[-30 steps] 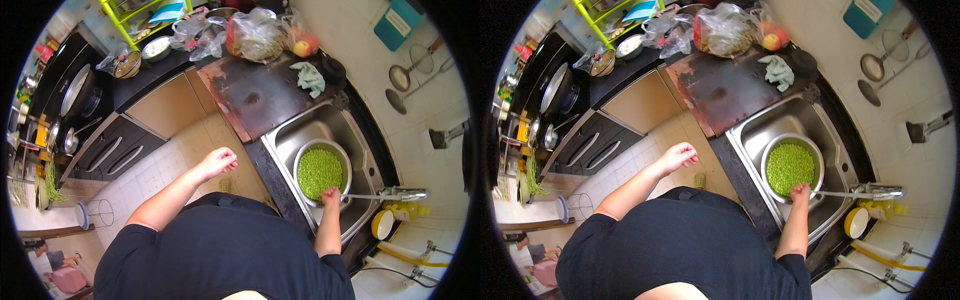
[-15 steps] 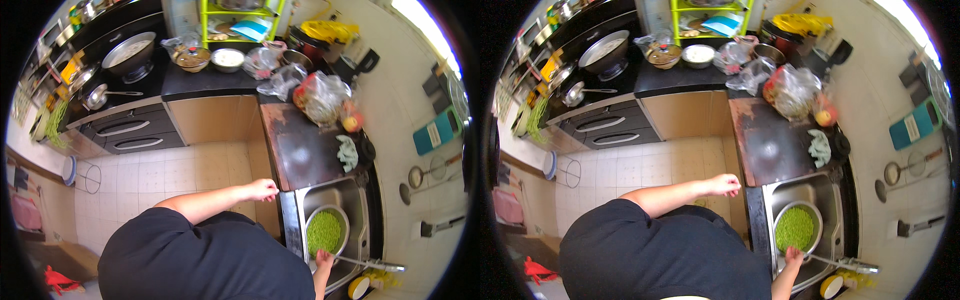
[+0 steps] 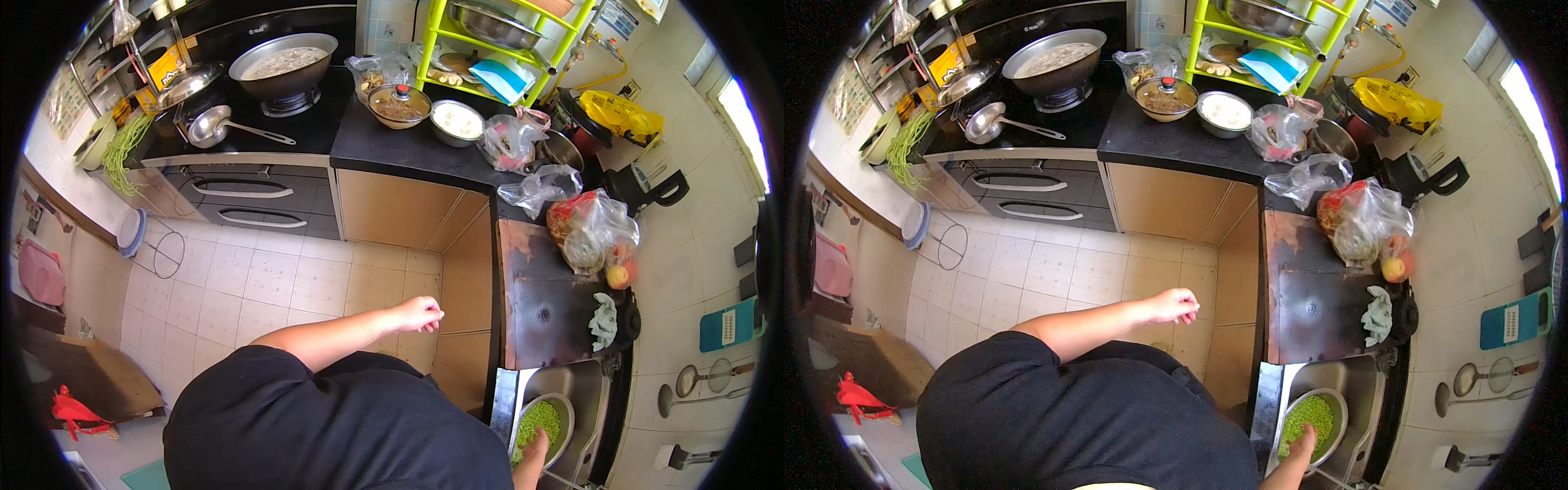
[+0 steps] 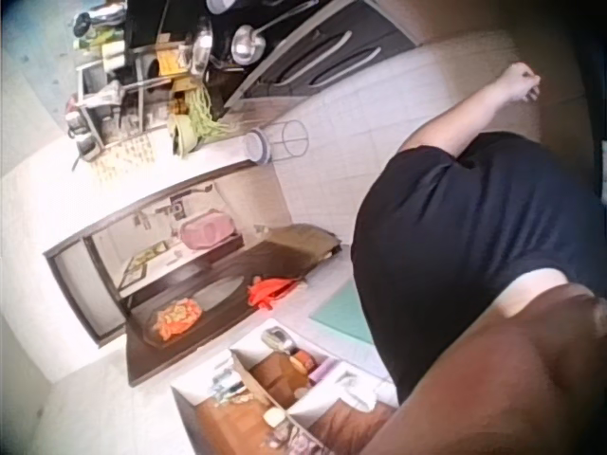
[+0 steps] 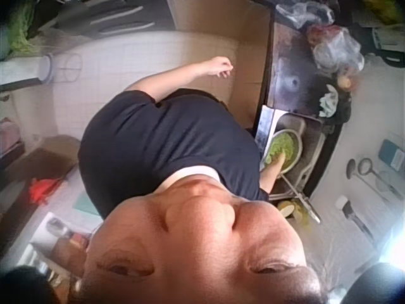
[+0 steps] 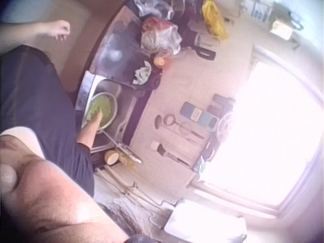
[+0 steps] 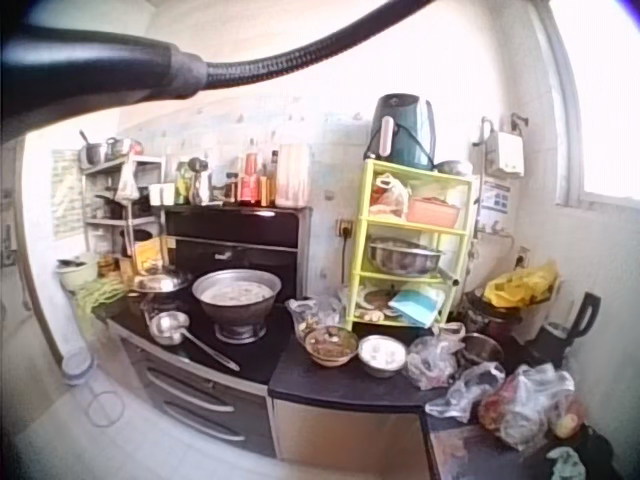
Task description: The person washes a bowl of green soybeans in a kitchen sink, rinsing them under running water and agitating them by hand. They then use a slotted spoon to transfer the washed soybeans from the bowl into a serving plate.
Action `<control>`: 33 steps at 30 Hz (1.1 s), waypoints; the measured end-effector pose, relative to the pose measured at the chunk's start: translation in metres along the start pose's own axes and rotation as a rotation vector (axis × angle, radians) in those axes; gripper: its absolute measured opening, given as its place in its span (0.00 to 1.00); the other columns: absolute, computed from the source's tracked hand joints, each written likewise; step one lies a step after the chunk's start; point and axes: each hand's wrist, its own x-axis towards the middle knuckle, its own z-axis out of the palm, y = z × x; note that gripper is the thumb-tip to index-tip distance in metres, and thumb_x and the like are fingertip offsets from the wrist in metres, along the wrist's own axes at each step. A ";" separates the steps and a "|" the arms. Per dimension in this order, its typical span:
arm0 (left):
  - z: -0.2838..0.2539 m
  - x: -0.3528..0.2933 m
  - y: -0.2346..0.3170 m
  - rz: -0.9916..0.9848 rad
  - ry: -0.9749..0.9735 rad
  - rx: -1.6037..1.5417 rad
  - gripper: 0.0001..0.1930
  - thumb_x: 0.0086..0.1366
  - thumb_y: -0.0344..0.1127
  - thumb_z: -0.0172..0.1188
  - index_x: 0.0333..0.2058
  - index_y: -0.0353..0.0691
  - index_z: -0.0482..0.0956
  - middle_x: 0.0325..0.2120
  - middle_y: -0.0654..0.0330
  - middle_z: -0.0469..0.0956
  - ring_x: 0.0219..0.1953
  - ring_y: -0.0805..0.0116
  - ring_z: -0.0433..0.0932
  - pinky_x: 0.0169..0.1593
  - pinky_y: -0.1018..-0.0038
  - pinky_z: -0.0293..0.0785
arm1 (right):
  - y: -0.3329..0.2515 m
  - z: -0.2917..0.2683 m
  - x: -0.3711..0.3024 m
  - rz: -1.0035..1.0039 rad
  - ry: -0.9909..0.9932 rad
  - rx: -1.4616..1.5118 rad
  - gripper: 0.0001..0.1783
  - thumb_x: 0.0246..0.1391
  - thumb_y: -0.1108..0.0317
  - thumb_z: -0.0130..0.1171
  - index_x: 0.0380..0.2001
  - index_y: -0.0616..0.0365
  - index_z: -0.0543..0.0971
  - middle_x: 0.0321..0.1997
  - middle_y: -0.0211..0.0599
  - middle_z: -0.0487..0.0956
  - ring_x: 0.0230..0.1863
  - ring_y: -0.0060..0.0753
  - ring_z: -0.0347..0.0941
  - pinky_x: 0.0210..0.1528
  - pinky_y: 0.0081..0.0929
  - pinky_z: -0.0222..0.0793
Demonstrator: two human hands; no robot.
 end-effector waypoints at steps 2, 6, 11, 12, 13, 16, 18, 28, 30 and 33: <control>-0.018 0.001 -0.011 -0.011 0.039 -0.016 0.12 0.64 0.42 0.48 0.37 0.40 0.70 0.31 0.60 0.76 0.32 0.73 0.75 0.31 0.77 0.70 | -0.001 0.009 -0.021 -0.219 -0.039 0.049 0.23 0.44 0.67 0.53 0.46 0.55 0.64 0.41 0.38 0.70 0.42 0.36 0.67 0.40 0.42 0.63; -0.034 -0.001 -0.017 -0.008 0.094 -0.076 0.11 0.63 0.41 0.49 0.36 0.39 0.71 0.30 0.59 0.76 0.32 0.72 0.76 0.32 0.78 0.71 | 0.009 0.017 -0.006 -0.492 0.225 0.083 0.04 0.39 0.74 0.48 0.22 0.52 0.68 0.21 0.31 0.69 0.21 0.28 0.66 0.23 0.26 0.64; -0.025 0.002 0.000 -0.006 0.055 -0.036 0.09 0.64 0.39 0.48 0.36 0.39 0.69 0.30 0.59 0.75 0.30 0.72 0.76 0.30 0.81 0.70 | -0.019 0.018 -0.089 -0.291 0.132 -0.197 0.41 0.41 0.58 0.58 0.59 0.59 0.57 0.61 0.47 0.59 0.62 0.42 0.53 0.59 0.34 0.51; -0.023 0.009 0.001 0.015 0.039 -0.016 0.09 0.64 0.39 0.48 0.37 0.40 0.69 0.30 0.59 0.75 0.30 0.71 0.76 0.30 0.80 0.71 | -0.014 0.014 -0.093 -0.306 0.168 -0.150 0.38 0.42 0.57 0.57 0.57 0.59 0.60 0.60 0.48 0.61 0.61 0.43 0.55 0.59 0.34 0.52; -0.020 0.016 0.002 0.011 0.006 -0.014 0.09 0.64 0.39 0.48 0.37 0.40 0.69 0.30 0.59 0.75 0.30 0.71 0.76 0.29 0.81 0.71 | 0.001 0.005 -0.081 -0.315 0.203 -0.083 0.37 0.42 0.57 0.57 0.56 0.59 0.62 0.58 0.47 0.64 0.59 0.42 0.58 0.58 0.34 0.53; 0.000 0.030 0.011 -0.006 -0.087 0.024 0.09 0.64 0.39 0.48 0.38 0.41 0.68 0.33 0.60 0.74 0.31 0.73 0.76 0.31 0.81 0.70 | 0.041 -0.013 -0.076 -0.355 0.283 0.042 0.29 0.44 0.61 0.55 0.50 0.62 0.68 0.50 0.43 0.71 0.51 0.37 0.65 0.54 0.30 0.57; 0.021 0.037 0.019 -0.021 -0.164 0.073 0.10 0.64 0.39 0.47 0.39 0.40 0.68 0.35 0.60 0.74 0.32 0.73 0.75 0.33 0.80 0.69 | 0.061 -0.024 -0.091 -0.361 0.336 0.132 0.26 0.45 0.63 0.53 0.48 0.63 0.70 0.47 0.40 0.73 0.49 0.33 0.67 0.52 0.27 0.59; 0.140 0.055 0.027 -0.058 -0.528 0.195 0.15 0.64 0.38 0.48 0.46 0.37 0.66 0.42 0.58 0.73 0.38 0.71 0.75 0.37 0.79 0.70 | 0.105 -0.079 -0.190 -0.376 0.523 0.509 0.16 0.50 0.71 0.50 0.44 0.62 0.73 0.45 0.34 0.74 0.48 0.26 0.67 0.52 0.21 0.58; 0.164 0.054 0.021 -0.083 -0.581 0.200 0.15 0.64 0.38 0.48 0.47 0.38 0.66 0.42 0.58 0.73 0.39 0.71 0.75 0.37 0.79 0.71 | 0.122 -0.094 -0.194 -0.398 0.530 0.580 0.15 0.51 0.70 0.50 0.44 0.60 0.73 0.45 0.33 0.74 0.48 0.23 0.66 0.51 0.20 0.57; 0.196 0.050 0.017 -0.099 -0.640 0.217 0.16 0.64 0.38 0.48 0.48 0.38 0.66 0.42 0.58 0.72 0.39 0.71 0.75 0.37 0.79 0.71 | 0.140 -0.114 -0.201 -0.382 0.476 0.649 0.17 0.52 0.69 0.50 0.46 0.57 0.71 0.47 0.31 0.73 0.49 0.24 0.66 0.52 0.22 0.57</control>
